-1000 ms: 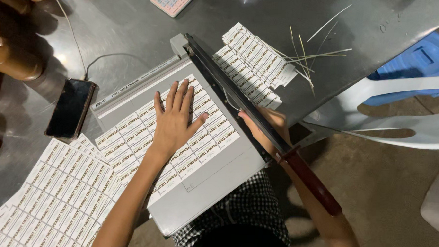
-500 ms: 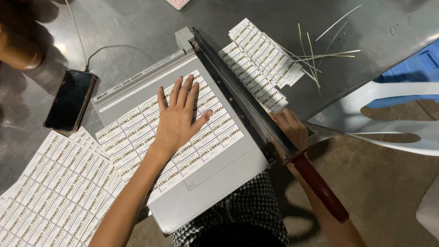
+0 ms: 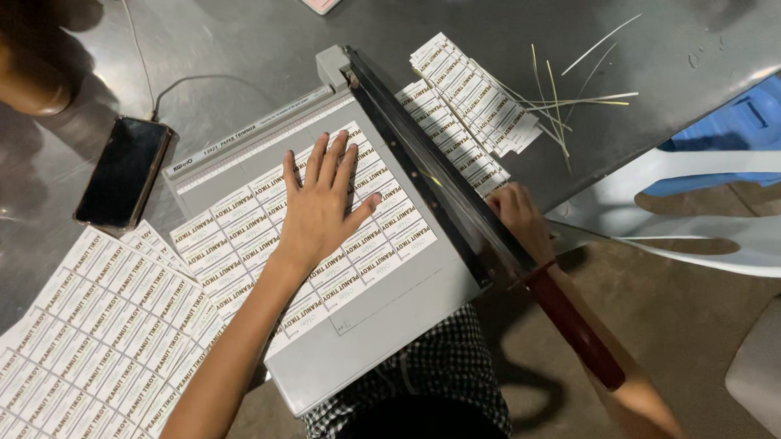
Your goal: The person aligns sheets of printed labels on a paper trimmer and cuts them into smaller strips using the trimmer's blade. The cut strips are stacked on the table. The person repeats this process with multiple sheets.
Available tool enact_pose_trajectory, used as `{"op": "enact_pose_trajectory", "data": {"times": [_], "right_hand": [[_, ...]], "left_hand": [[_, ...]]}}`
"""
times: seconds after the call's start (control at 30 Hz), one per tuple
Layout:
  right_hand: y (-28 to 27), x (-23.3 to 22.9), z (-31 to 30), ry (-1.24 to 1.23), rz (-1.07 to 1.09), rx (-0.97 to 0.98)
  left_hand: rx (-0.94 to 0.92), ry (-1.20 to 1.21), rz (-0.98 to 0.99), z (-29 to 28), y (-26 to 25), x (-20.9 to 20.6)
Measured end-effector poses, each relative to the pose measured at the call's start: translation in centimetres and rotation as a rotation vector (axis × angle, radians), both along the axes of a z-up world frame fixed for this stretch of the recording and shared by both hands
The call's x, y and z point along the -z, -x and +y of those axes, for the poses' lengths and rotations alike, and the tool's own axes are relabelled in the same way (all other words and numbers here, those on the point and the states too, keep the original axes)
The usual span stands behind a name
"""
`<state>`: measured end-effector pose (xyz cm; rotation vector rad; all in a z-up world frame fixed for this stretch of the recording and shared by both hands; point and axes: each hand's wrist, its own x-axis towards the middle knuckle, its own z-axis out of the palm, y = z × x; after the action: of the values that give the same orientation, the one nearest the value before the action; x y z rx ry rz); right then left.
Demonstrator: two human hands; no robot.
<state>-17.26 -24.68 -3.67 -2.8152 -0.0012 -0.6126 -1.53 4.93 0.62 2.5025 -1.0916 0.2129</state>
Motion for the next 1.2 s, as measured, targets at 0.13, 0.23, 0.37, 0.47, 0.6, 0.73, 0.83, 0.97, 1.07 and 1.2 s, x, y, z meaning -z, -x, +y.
{"op": "enact_pose_trajectory", "data": {"times": [0.13,0.23,0.37,0.47,0.6,0.73,0.83,0.97,1.07,1.2], "right_hand": [[2.2,-1.6,0.0,-0.026,0.032,-0.022],[3.1,-2.3,0.4,0.074,0.051,-0.040],[2.3,-1.6,0.4,0.298,0.096,-0.012],[2.2,-0.5,-0.3,0.417,0.156,-0.009],[1.7,1.2,-2.2,0.661,0.101,-0.108],[-0.4,1.3,-5.8,0.374,0.102,0.025],[-2.9,0.1,-10.5,0.145,-0.020,0.164],[-6.6,-1.1,-14.7,0.256,-0.126,0.221],[-7.9,-1.1,-13.7,0.263,-0.143,0.263],[-7.1,-0.4,-8.2,0.020,-0.289,0.022]], "left_hand": [[0.002,-0.003,-0.006,0.1,-0.1,-0.1],[0.006,-0.008,-0.003,0.1,0.0,-0.1],[0.000,-0.001,0.006,0.0,-0.1,0.0],[0.001,-0.009,0.015,0.0,-0.1,0.1],[-0.004,-0.012,0.007,0.1,0.0,0.2],[0.000,-0.005,-0.011,-0.3,-0.3,0.0],[0.002,-0.003,0.000,0.0,0.0,0.3],[0.002,0.007,-0.003,-0.1,0.0,-0.1],[-0.003,0.014,-0.017,-0.2,0.1,-0.3],[0.002,0.011,-0.009,-0.1,0.1,-0.3]]}}
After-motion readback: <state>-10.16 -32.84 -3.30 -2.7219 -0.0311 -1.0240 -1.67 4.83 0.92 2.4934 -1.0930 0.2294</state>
